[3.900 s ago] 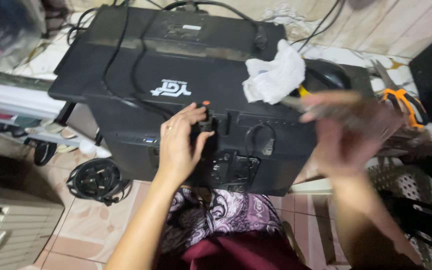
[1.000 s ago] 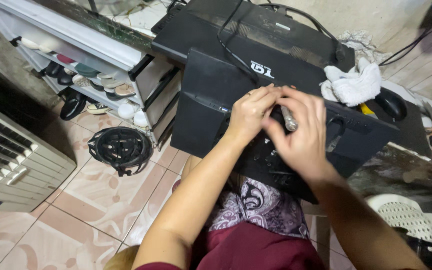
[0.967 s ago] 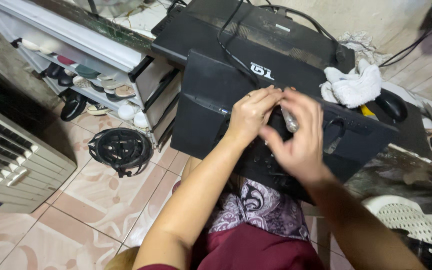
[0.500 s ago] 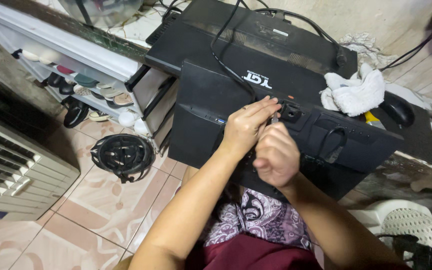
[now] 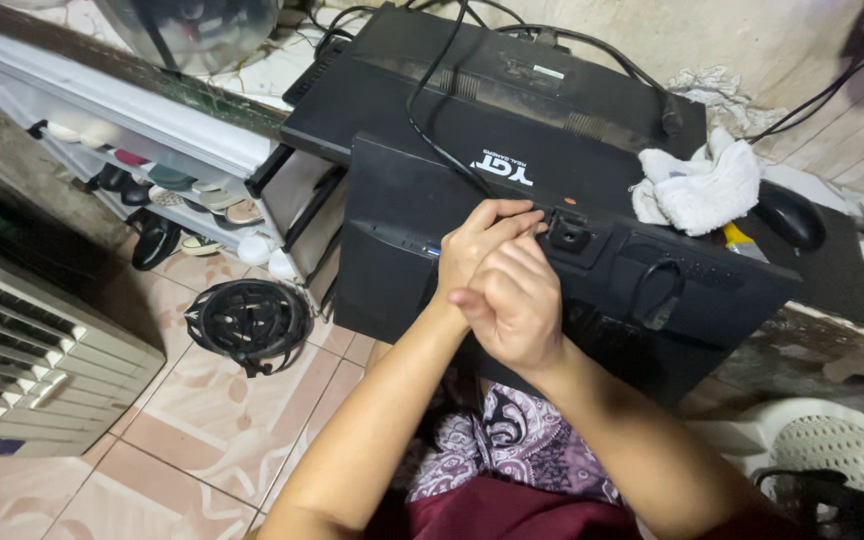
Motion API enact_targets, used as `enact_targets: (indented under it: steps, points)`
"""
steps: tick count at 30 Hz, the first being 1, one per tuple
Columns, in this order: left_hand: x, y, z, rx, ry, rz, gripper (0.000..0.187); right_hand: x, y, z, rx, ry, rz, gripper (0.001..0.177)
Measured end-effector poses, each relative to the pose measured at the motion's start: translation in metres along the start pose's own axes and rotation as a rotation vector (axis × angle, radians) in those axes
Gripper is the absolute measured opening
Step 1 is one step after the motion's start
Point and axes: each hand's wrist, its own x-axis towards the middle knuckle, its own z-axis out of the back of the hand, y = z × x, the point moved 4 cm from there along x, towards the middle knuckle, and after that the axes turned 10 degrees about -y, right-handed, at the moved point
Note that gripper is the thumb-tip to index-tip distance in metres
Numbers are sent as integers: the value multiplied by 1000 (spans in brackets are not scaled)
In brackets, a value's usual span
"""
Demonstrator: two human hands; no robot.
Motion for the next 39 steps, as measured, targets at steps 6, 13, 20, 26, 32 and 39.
enact_targets:
  steps: [6, 13, 20, 26, 32, 39]
  points:
    - [0, 0, 0, -19, -16, 247, 25, -5, -4, 6, 50, 28, 12, 36]
    - [4, -6, -2, 22, -21, 8, 17, -3, -6, 8, 99, 43, 11, 37]
    - [0, 1, -3, -5, -33, 14, 18, 2, -10, 10, 135, 92, 6, 38]
    - [-2, 6, -8, 44, -60, 9, 10, 10, -20, 11, 159, 239, 9, 39]
    - [-4, 7, -9, 58, -33, 55, 10, 9, -18, 10, 132, 98, 29, 34]
    - [-5, 5, 0, 14, 38, 2, 27, 2, -19, 17, 123, 76, -10, 36]
